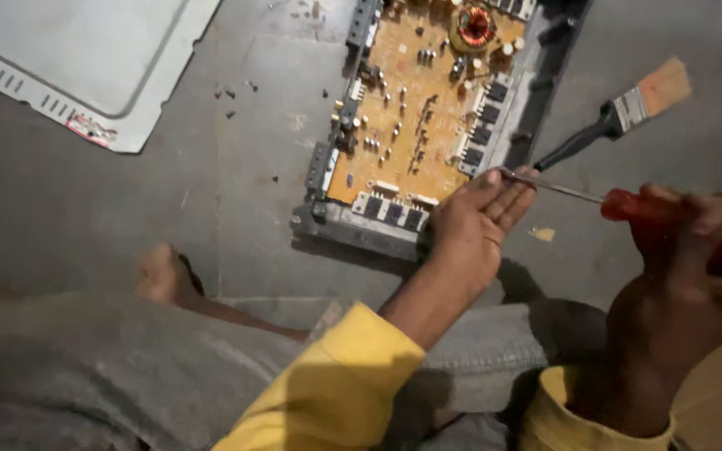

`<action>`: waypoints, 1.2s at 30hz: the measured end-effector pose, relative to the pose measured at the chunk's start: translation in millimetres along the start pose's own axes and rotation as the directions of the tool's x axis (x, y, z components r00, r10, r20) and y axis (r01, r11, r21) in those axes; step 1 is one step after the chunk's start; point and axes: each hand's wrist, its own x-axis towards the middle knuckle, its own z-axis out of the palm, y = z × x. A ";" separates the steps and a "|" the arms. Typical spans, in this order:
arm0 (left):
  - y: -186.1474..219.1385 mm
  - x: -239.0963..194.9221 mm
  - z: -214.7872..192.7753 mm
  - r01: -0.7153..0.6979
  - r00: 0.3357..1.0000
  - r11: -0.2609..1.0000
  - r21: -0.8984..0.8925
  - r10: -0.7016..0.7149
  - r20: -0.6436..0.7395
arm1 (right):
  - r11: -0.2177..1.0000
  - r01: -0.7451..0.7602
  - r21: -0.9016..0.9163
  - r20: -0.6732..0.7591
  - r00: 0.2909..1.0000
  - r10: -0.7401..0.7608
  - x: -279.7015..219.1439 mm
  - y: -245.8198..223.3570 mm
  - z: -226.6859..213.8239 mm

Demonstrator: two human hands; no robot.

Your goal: The person sits on the floor and uses a screwdriver to tighten screws on a circuit board inside an electronic device casing. The person systematically works across the board, securing components in place.

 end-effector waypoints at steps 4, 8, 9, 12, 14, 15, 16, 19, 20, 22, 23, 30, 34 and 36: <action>-1.3 3.4 -7.6 -0.007 1.000 1.000 -0.018 0.007 0.005 | 1.000 0.001 -0.028 0.051 0.999 0.000 3.6 0.2 6.9; -2.2 1.8 -2.4 -0.033 0.999 0.998 -0.052 0.034 0.005 | 0.998 -0.034 0.057 0.065 0.997 0.031 6.3 -2.4 14.4; -1.5 -0.7 0.5 -0.048 0.997 0.998 -0.048 0.051 0.053 | 0.999 -0.018 0.038 0.076 0.997 0.015 6.4 -4.0 14.0; 5.6 -6.4 16.1 -0.074 0.996 0.994 -0.074 0.078 0.053 | 0.994 -0.056 0.090 0.023 0.998 0.054 4.8 -5.7 17.4; 11.7 -7.2 29.9 -0.111 0.986 0.994 0.000 0.110 0.127 | 0.991 -0.033 0.131 -0.021 0.999 0.036 7.5 -3.3 18.8; 15.4 -4.8 37.6 -0.129 0.979 0.991 0.037 0.121 0.167 | 0.990 0.019 0.138 -0.037 0.999 -0.014 10.4 -0.1 20.3; 20.2 -0.4 45.5 -0.099 0.975 0.994 0.038 0.089 0.204 | 0.988 0.063 0.143 -0.050 0.997 -0.057 14.5 4.3 22.7; 33.1 12.9 61.0 -0.034 0.947 0.997 0.070 0.010 0.320 | 0.974 0.165 0.156 -0.080 0.985 -0.154 26.1 20.2 30.3; 38.5 16.9 61.7 -0.037 0.933 0.995 0.092 0.001 0.361 | 0.967 0.188 0.172 -0.081 0.981 -0.177 29.6 25.8 33.6; 45.0 26.9 62.3 -0.042 0.906 0.992 0.121 -0.013 0.424 | 0.956 0.230 0.181 -0.057 0.973 -0.223 34.4 34.3 37.9; 47.3 32.6 61.9 -0.044 0.895 0.991 0.129 -0.018 0.446 | 0.953 0.259 0.160 -0.042 0.966 -0.255 37.1 37.3 39.2; 37.0 61.1 50.4 -0.037 0.917 0.997 0.071 0.006 0.399 | 0.927 0.374 0.009 0.082 0.924 -0.374 51.7 42.4 43.9; 36.6 68.2 46.4 -0.032 0.907 0.998 0.051 0.007 0.421 | 0.941 0.334 0.061 0.101 0.936 -0.339 59.1 45.5 45.8; 32.7 70.8 42.1 -0.039 0.879 0.999 0.015 0.027 0.477 | 0.950 0.298 0.097 0.109 0.945 -0.308 58.8 50.6 43.3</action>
